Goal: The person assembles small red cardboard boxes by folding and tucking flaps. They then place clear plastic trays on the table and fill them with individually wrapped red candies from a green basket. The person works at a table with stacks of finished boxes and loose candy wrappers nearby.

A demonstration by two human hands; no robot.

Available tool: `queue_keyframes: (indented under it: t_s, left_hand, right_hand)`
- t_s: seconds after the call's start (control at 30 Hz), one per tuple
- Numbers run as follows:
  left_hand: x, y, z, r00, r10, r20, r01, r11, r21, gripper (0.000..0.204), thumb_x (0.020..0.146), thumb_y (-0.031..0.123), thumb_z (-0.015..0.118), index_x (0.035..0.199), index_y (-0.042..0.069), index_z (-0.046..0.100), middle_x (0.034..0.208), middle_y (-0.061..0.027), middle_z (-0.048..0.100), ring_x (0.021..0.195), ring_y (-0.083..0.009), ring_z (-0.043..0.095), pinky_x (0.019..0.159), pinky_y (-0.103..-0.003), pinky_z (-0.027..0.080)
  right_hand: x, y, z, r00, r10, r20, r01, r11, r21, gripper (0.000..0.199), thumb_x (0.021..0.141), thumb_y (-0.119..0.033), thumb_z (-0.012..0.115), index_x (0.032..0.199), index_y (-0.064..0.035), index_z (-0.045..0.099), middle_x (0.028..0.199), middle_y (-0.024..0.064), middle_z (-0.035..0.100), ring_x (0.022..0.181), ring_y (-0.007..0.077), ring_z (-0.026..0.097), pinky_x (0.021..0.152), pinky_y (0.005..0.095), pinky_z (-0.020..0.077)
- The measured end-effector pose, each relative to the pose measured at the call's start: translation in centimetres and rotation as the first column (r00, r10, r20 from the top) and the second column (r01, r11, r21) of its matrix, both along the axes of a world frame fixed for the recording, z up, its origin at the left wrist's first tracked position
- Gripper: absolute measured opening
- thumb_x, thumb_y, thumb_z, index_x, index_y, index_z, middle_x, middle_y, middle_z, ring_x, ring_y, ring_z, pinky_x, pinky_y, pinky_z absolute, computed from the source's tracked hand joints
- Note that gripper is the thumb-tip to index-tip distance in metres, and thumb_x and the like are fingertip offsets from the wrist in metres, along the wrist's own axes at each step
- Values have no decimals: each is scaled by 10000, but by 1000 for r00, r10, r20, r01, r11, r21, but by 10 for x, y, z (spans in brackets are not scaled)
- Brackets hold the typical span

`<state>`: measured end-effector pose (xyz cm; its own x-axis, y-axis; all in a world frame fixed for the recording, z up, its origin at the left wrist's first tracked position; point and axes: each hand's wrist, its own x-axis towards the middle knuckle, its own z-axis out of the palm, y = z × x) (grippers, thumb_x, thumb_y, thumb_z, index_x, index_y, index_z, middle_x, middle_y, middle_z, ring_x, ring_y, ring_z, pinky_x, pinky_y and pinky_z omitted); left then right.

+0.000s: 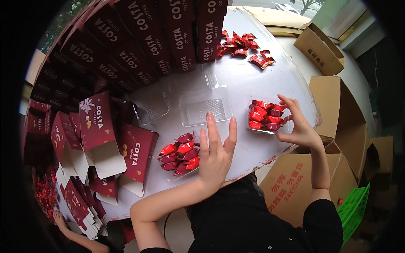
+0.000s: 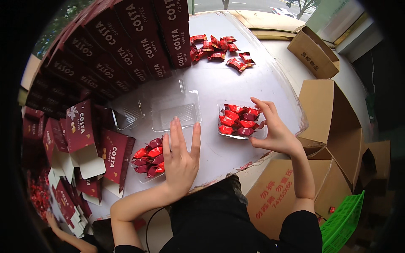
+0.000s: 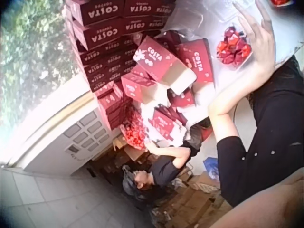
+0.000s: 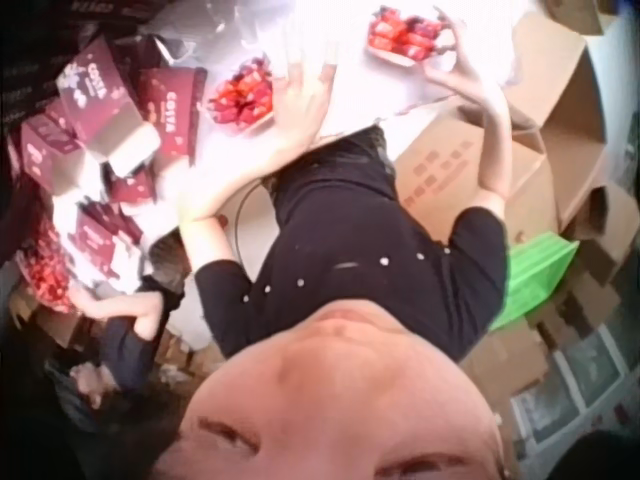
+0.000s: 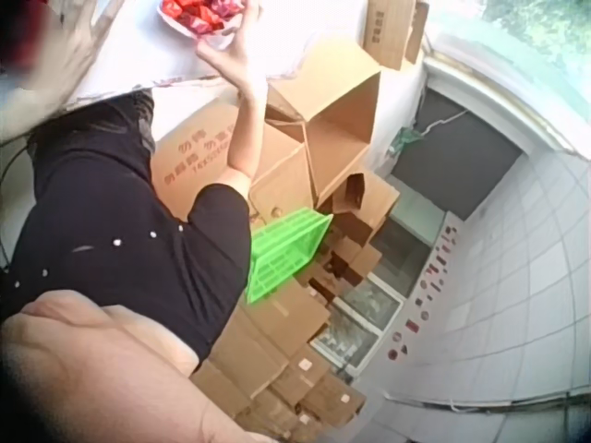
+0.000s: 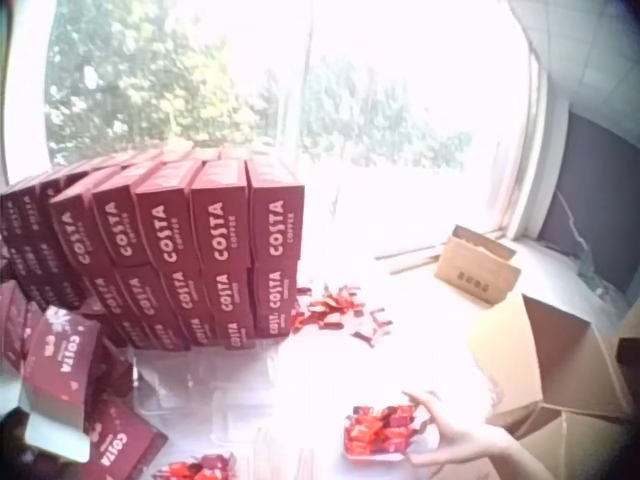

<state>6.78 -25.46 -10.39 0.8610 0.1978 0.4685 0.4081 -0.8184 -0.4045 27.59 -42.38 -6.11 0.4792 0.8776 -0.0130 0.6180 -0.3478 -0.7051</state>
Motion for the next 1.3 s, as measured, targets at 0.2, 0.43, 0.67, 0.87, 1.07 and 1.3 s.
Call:
queue_keyframes:
  t_s: [0.2,0.43,0.67,0.87,1.07,1.3]
  left_hand:
    - [1,-2,-5,941,-307,144,322,942,-93,487,819,131,564,1305,128,538,960,-59,629,1054,-215,570,1052,-434,351]
    - [-16,-28,-15,795,-513,323,579,800,-155,214,861,219,614,1060,165,670,1058,-7,658,1042,-194,589,1023,-444,376]
    - [-40,-25,-27,776,-585,235,630,713,-307,212,819,217,606,1004,131,665,958,-24,604,1020,-199,581,997,-546,393]
    - [-37,-23,-31,775,-567,277,631,692,-350,361,815,197,557,1154,111,644,911,-27,517,922,-175,524,1000,-623,374]
    - [-39,-19,-31,746,-614,259,664,651,-369,379,828,209,545,1182,97,621,897,-29,515,936,-173,519,1024,-639,349]
    - [-36,-20,-39,661,-669,338,746,540,-390,356,811,173,615,1156,88,619,945,-27,573,1046,-201,550,1045,-646,323]
  right_hand:
    - [20,0,-8,999,-28,16,28,998,48,903,669,-66,715,1466,-118,296,1357,137,346,1187,233,433,811,304,481]
    - [37,16,-7,1000,1,-4,-1,997,77,882,678,-20,696,1463,-100,304,1435,100,345,1217,205,428,784,266,485]
    - [36,60,4,947,304,-100,-302,953,30,896,686,-7,702,1472,-126,290,1429,106,327,1225,222,436,805,292,489]
    - [23,93,-4,865,484,-134,-464,872,157,846,720,-237,831,1430,-140,381,1485,121,297,1241,235,444,865,327,486]
    - [82,118,-42,852,-268,451,108,931,349,343,886,-295,673,1167,-102,643,1306,189,485,1192,357,465,974,424,421]
    - [167,126,-56,782,-529,329,579,812,-68,495,870,-401,647,1137,15,639,1004,210,667,954,318,625,830,392,500]
